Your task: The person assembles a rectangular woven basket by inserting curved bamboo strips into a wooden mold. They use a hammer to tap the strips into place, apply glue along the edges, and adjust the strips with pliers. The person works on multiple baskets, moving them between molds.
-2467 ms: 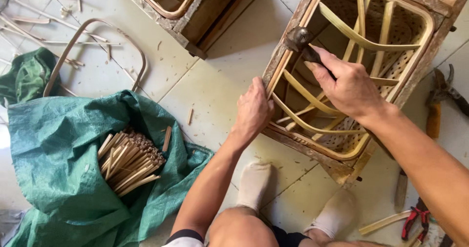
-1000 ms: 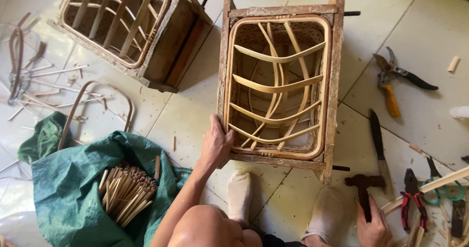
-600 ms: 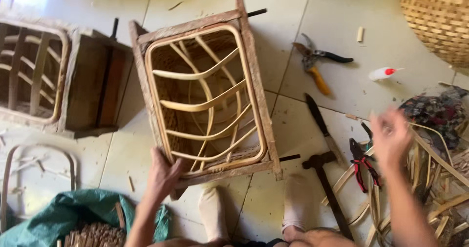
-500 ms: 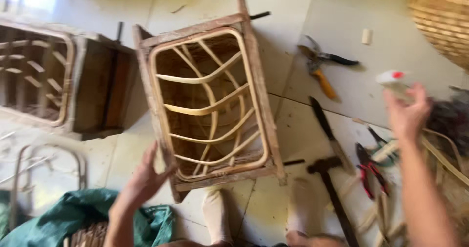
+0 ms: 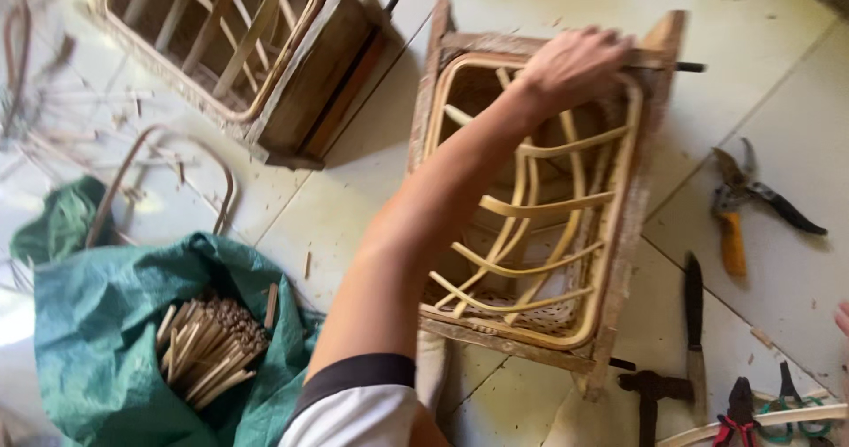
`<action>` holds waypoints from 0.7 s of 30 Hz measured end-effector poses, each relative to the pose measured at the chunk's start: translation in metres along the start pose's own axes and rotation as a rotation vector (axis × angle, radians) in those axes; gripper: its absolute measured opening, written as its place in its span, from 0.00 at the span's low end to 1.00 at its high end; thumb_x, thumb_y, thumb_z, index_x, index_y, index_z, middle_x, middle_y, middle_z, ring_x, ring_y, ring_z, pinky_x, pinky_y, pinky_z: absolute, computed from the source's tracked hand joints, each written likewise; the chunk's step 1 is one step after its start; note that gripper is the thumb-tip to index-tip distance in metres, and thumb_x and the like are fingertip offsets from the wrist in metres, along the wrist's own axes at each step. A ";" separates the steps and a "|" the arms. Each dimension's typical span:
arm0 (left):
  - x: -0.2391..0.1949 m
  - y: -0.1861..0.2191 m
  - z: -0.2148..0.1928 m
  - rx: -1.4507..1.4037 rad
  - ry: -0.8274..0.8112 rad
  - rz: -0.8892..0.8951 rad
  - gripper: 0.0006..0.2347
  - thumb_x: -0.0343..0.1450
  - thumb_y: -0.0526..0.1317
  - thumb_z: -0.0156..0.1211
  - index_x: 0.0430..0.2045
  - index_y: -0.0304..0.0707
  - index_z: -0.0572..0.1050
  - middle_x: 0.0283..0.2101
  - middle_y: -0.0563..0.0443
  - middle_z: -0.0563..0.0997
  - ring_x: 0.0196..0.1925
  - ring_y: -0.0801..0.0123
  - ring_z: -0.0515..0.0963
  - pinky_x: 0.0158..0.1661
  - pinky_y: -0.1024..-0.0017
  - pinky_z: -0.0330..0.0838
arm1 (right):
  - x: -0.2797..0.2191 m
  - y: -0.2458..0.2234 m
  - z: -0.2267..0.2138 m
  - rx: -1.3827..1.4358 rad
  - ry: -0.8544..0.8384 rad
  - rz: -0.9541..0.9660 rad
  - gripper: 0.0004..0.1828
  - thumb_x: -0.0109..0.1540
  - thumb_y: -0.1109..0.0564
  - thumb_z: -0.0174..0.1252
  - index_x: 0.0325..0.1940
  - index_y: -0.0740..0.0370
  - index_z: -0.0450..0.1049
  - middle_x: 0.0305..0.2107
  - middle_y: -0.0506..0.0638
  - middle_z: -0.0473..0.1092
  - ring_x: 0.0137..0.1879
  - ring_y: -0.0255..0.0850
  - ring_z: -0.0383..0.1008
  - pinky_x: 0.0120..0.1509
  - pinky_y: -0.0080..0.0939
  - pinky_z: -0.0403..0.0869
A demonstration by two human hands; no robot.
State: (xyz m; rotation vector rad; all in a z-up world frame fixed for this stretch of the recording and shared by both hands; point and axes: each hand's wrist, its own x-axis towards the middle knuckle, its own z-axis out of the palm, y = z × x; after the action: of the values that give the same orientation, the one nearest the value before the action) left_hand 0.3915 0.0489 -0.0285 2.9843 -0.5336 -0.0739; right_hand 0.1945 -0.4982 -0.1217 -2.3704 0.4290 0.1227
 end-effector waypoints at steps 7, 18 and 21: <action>0.020 0.000 0.052 0.048 0.241 0.079 0.18 0.73 0.44 0.53 0.52 0.28 0.70 0.47 0.33 0.79 0.42 0.57 0.81 0.37 0.62 0.80 | -0.042 -0.063 -0.028 -0.049 -0.127 -0.032 0.24 0.69 0.57 0.65 0.63 0.71 0.66 0.47 0.55 0.73 0.42 0.36 0.73 0.45 0.38 0.73; 0.033 0.012 0.039 0.029 0.233 0.096 0.11 0.71 0.39 0.54 0.43 0.33 0.76 0.45 0.34 0.80 0.39 0.60 0.81 0.32 0.67 0.80 | -0.100 -0.290 -0.011 0.174 -0.232 -0.264 0.19 0.69 0.58 0.64 0.61 0.71 0.73 0.46 0.50 0.76 0.42 0.30 0.72 0.46 0.31 0.71; 0.032 0.008 0.042 0.035 0.189 0.075 0.11 0.72 0.39 0.54 0.43 0.31 0.76 0.42 0.37 0.80 0.38 0.62 0.81 0.31 0.68 0.79 | -0.094 -0.331 0.008 0.116 -0.263 -0.320 0.17 0.67 0.56 0.65 0.56 0.70 0.76 0.42 0.50 0.77 0.42 0.30 0.72 0.45 0.31 0.71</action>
State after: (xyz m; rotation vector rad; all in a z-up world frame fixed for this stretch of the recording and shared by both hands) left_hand 0.4162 0.0259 -0.0706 2.9585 -0.6281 0.2241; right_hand 0.2182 -0.2385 0.1029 -2.2366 -0.0685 0.2497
